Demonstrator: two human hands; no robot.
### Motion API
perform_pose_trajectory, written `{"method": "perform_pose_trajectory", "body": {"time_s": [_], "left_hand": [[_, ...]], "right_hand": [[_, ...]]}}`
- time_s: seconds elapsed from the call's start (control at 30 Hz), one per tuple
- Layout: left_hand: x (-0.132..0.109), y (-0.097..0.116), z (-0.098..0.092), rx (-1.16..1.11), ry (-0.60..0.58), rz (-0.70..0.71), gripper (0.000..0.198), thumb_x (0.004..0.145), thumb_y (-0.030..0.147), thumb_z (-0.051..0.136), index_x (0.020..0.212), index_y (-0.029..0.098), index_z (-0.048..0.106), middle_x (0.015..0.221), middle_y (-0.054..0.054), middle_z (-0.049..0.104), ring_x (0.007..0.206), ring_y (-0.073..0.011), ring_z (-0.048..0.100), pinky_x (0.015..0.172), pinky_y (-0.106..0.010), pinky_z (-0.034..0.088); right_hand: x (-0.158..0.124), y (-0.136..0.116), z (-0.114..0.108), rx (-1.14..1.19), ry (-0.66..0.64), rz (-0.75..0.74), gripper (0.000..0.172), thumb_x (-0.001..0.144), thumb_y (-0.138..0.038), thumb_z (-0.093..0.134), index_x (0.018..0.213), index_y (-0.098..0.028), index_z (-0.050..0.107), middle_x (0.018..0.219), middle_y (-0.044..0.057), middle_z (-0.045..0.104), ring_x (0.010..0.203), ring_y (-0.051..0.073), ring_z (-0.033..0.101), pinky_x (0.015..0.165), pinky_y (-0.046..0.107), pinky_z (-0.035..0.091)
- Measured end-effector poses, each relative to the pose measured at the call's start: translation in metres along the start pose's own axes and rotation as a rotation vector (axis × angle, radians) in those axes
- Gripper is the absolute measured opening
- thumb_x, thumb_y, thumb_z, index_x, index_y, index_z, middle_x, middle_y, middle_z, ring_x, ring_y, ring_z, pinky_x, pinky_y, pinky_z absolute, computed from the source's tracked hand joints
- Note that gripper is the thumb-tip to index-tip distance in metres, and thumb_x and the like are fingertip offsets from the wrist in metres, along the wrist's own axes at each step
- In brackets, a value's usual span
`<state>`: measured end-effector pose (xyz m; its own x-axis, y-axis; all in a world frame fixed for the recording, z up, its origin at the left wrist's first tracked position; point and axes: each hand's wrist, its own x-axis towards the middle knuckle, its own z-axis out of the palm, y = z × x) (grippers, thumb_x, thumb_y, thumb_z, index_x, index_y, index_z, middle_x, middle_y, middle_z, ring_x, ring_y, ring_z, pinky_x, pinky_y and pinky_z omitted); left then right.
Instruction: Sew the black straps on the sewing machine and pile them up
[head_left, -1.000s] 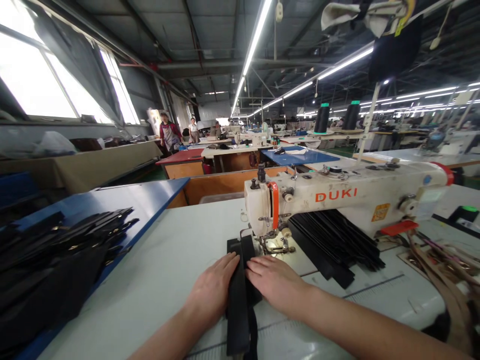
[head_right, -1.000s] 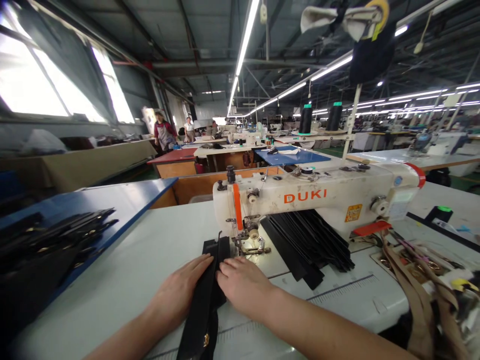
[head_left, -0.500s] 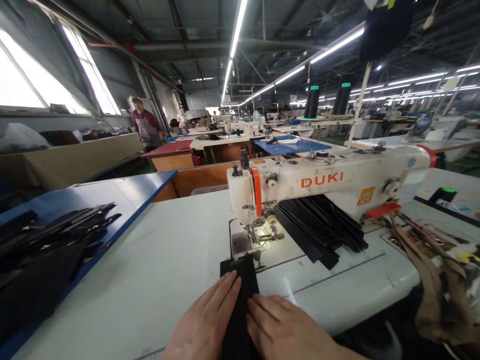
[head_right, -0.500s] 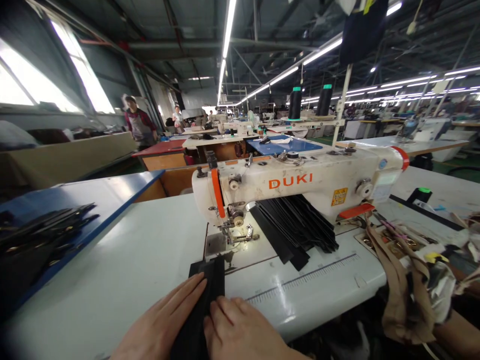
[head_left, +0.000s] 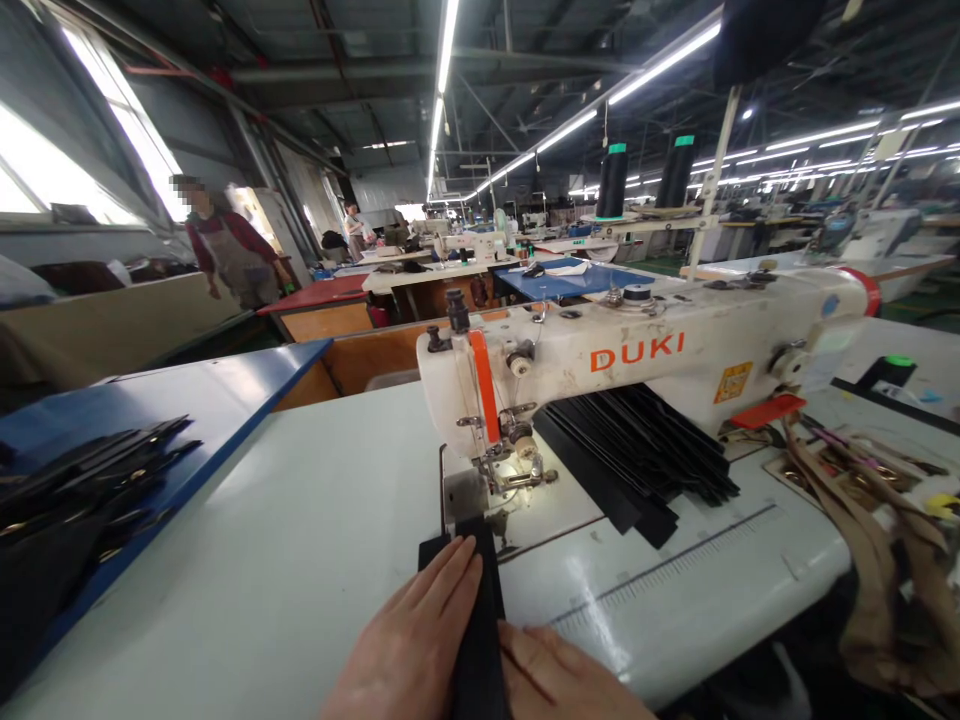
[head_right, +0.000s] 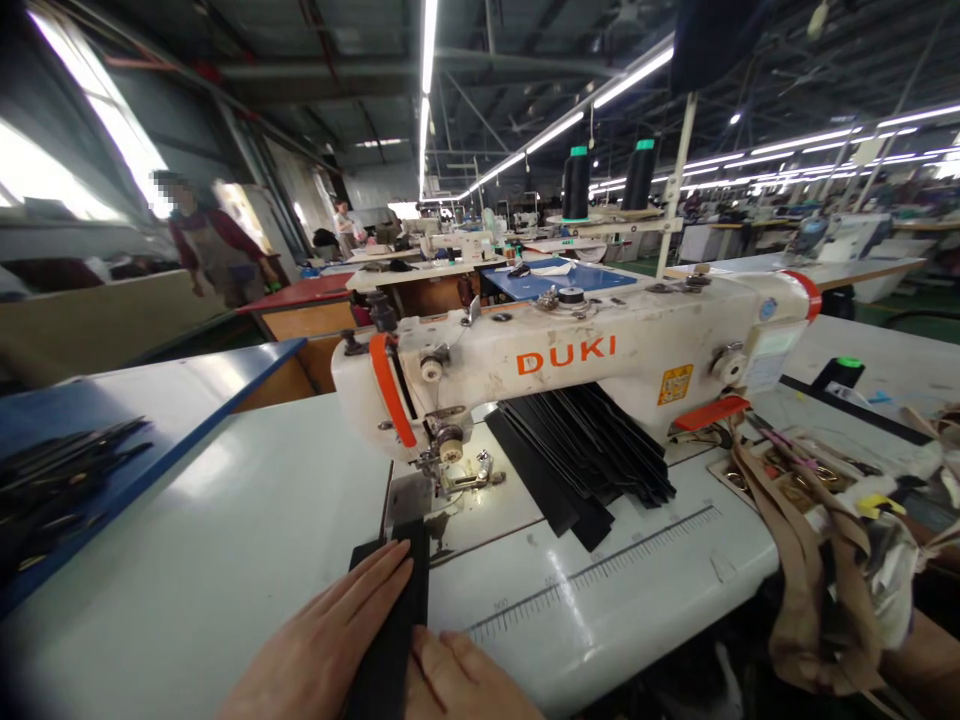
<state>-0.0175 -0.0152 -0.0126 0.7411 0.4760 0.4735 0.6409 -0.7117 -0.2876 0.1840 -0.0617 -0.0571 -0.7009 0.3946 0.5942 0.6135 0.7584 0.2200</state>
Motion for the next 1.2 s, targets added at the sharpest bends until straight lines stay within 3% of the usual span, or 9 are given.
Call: {"method": "perform_pose_trajectory", "body": {"time_s": [0.1, 0.3, 0.43, 0.57, 0.83, 1.0, 1.1, 1.2], "left_hand": [[0.000, 0.001, 0.000, -0.020, 0.018, -0.026, 0.060, 0.074, 0.000, 0.039, 0.130, 0.017, 0.053, 0.135, -0.009, 0.059, 0.122, -0.0176, 0.056, 0.100, -0.027, 0.046], [0.007, 0.004, -0.016, -0.058, -0.130, -0.038, 0.059, 0.072, 0.002, 0.042, 0.128, 0.015, 0.056, 0.133, -0.010, 0.060, 0.119, -0.0203, 0.058, 0.100, -0.028, 0.048], [0.007, 0.001, -0.008, -0.045, -0.097, -0.065, 0.065, 0.070, -0.002, 0.040, 0.130, 0.017, 0.055, 0.136, -0.008, 0.058, 0.120, -0.0199, 0.058, 0.098, -0.028, 0.049], [0.012, -0.004, -0.006, 0.005, -0.197, -0.018, 0.058, 0.073, -0.001, 0.040, 0.127, 0.013, 0.058, 0.132, -0.011, 0.061, 0.116, -0.0205, 0.061, 0.096, -0.028, 0.050], [0.008, -0.002, 0.005, 0.034, -0.161, -0.048, 0.064, 0.068, -0.001, 0.042, 0.129, 0.012, 0.057, 0.135, -0.012, 0.058, 0.120, -0.0224, 0.058, 0.098, -0.030, 0.049], [0.014, -0.002, -0.007, -0.082, -0.289, -0.081, 0.068, 0.068, -0.001, 0.043, 0.134, 0.013, 0.053, 0.140, -0.012, 0.053, 0.125, -0.0225, 0.054, 0.101, -0.030, 0.047], [0.018, -0.002, -0.016, -0.098, -0.279, -0.077, 0.065, 0.069, 0.001, 0.045, 0.133, 0.010, 0.055, 0.138, -0.015, 0.054, 0.124, -0.0245, 0.054, 0.101, -0.031, 0.046], [0.018, -0.001, -0.018, -0.122, -0.280, -0.101, 0.068, 0.068, 0.000, 0.044, 0.135, 0.014, 0.053, 0.139, -0.011, 0.054, 0.126, -0.0233, 0.052, 0.104, -0.031, 0.044]], "right_hand": [[-0.004, -0.003, 0.007, -0.014, 0.018, 0.009, 0.038, 0.098, -0.012, 0.043, 0.134, -0.015, 0.051, 0.120, 0.007, 0.066, 0.105, 0.018, 0.061, 0.091, 0.024, 0.050], [-0.005, -0.004, 0.013, -0.007, 0.031, 0.026, 0.033, 0.098, -0.013, 0.043, 0.129, -0.015, 0.055, 0.115, 0.007, 0.068, 0.104, 0.018, 0.062, 0.089, 0.024, 0.051], [0.002, 0.006, 0.004, 0.005, 0.004, -0.029, 0.033, 0.098, -0.015, 0.043, 0.129, -0.017, 0.055, 0.114, 0.006, 0.068, 0.104, 0.018, 0.062, 0.094, 0.028, 0.049], [0.007, 0.015, -0.005, 0.013, 0.033, -0.008, 0.032, 0.098, -0.019, 0.043, 0.126, -0.017, 0.058, 0.108, 0.006, 0.070, 0.105, 0.020, 0.061, 0.097, 0.032, 0.047], [0.003, 0.014, 0.007, 0.017, -0.008, -0.006, 0.032, 0.097, -0.018, 0.045, 0.127, -0.016, 0.057, 0.114, 0.006, 0.068, 0.104, 0.019, 0.061, 0.094, 0.027, 0.048], [0.001, 0.012, 0.013, 0.009, 0.009, 0.002, 0.031, 0.098, -0.017, 0.044, 0.125, -0.016, 0.058, 0.112, 0.006, 0.069, 0.102, 0.019, 0.062, 0.091, 0.027, 0.049], [0.001, 0.012, 0.013, 0.016, -0.008, 0.005, 0.030, 0.098, -0.016, 0.043, 0.124, -0.015, 0.059, 0.110, 0.006, 0.070, 0.102, 0.018, 0.062, 0.092, 0.026, 0.049], [0.001, 0.012, 0.014, 0.022, -0.023, 0.005, 0.030, 0.098, -0.014, 0.044, 0.124, -0.014, 0.058, 0.109, 0.007, 0.070, 0.102, 0.018, 0.062, 0.092, 0.025, 0.048]]}}
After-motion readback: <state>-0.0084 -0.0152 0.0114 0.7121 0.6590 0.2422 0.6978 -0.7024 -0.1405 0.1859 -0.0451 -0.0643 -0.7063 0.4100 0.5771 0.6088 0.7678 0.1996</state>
